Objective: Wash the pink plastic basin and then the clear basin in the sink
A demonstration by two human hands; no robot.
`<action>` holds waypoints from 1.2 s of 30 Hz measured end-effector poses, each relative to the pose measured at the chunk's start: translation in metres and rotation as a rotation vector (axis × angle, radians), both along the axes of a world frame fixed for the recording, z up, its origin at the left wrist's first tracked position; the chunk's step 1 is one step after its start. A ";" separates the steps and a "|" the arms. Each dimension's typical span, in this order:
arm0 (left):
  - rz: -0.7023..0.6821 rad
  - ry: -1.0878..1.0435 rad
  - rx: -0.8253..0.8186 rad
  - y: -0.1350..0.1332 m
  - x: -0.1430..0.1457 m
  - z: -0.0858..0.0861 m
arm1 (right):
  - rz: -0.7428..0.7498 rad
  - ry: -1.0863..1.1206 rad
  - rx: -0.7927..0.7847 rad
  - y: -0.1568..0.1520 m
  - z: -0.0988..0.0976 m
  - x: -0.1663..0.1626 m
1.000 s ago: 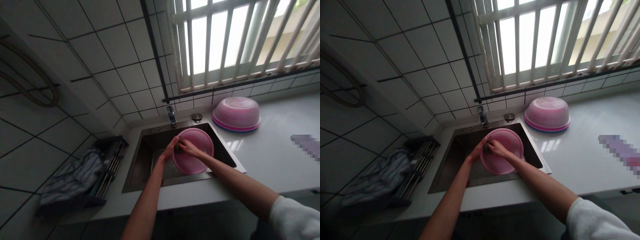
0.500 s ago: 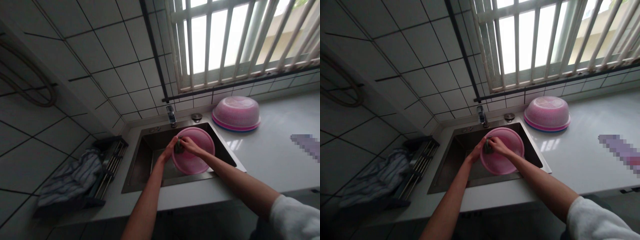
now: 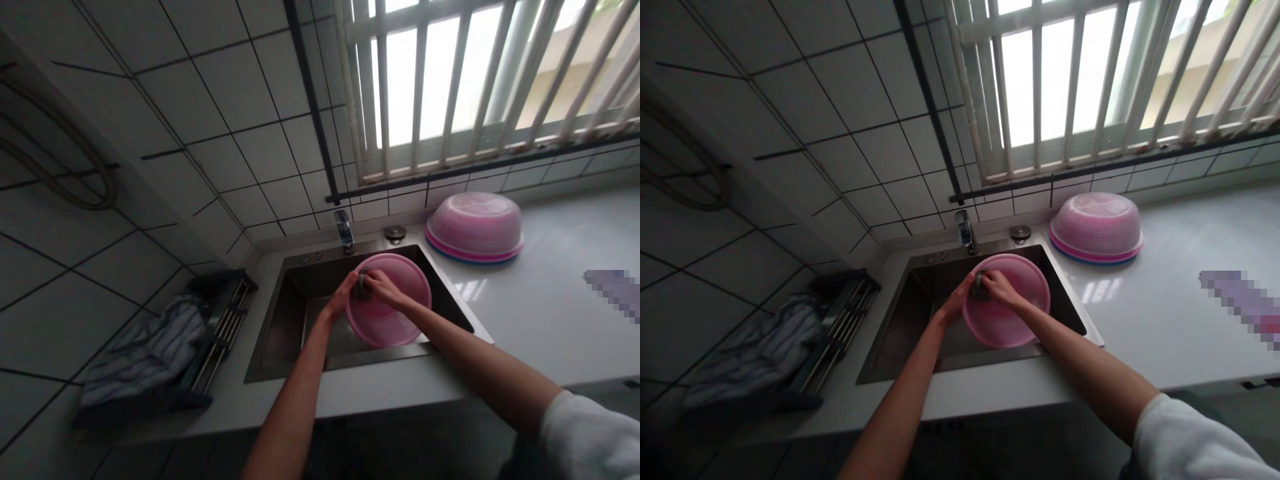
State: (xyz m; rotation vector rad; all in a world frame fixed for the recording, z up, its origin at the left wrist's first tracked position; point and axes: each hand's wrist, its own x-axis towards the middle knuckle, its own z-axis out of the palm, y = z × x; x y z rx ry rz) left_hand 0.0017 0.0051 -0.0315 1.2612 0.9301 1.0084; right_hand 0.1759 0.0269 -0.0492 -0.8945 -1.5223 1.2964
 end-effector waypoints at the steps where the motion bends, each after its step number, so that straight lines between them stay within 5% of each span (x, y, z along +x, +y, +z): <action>1: -0.002 -0.008 -0.005 0.000 0.002 0.001 | -0.092 0.032 -0.005 0.004 0.002 0.005; 4: -0.019 -0.039 0.018 -0.001 0.006 0.004 | -0.206 0.074 -0.022 0.008 0.007 0.010; 10: 0.045 0.033 0.062 0.001 0.001 0.004 | 0.210 -0.043 -0.051 -0.011 -0.001 -0.006; 16: -0.045 -0.050 -0.026 -0.002 0.001 0.007 | -0.128 -0.012 0.003 0.009 0.001 0.012; 23: -0.030 -0.046 -0.033 -0.006 -0.001 0.006 | 0.290 -0.186 0.036 -0.011 -0.011 -0.009; 30: -0.085 0.000 0.113 -0.004 0.004 0.011 | -0.108 -0.135 0.146 0.005 0.002 0.008; 36: -0.049 0.023 0.074 -0.003 0.000 0.009 | 0.304 -0.264 0.089 -0.011 -0.003 -0.007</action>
